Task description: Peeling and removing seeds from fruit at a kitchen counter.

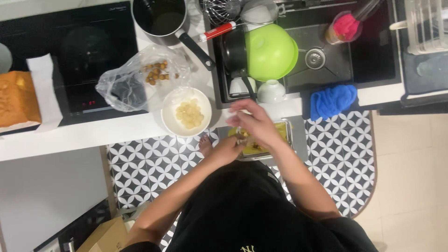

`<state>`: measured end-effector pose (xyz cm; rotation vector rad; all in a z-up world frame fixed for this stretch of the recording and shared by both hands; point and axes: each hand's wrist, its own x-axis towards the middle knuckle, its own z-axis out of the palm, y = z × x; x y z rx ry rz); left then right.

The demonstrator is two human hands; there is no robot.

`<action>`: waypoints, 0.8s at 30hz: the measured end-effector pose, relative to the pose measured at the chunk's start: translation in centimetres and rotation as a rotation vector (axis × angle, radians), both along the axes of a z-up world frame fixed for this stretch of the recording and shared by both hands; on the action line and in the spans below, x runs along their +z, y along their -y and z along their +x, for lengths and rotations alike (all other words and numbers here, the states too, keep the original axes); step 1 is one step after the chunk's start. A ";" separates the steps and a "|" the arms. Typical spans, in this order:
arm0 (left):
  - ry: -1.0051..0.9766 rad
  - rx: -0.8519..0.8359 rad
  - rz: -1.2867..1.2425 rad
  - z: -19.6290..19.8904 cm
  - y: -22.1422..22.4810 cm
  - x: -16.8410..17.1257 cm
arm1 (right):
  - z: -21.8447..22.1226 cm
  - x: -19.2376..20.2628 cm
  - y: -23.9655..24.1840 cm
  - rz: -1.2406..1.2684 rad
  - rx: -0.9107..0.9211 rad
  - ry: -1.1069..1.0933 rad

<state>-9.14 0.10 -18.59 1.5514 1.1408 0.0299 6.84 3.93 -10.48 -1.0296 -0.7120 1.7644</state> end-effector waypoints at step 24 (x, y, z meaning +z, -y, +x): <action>0.633 -0.085 0.058 6.8 0.1 20.9 | 9.0 7.6 13.5 0.332 -0.606 0.433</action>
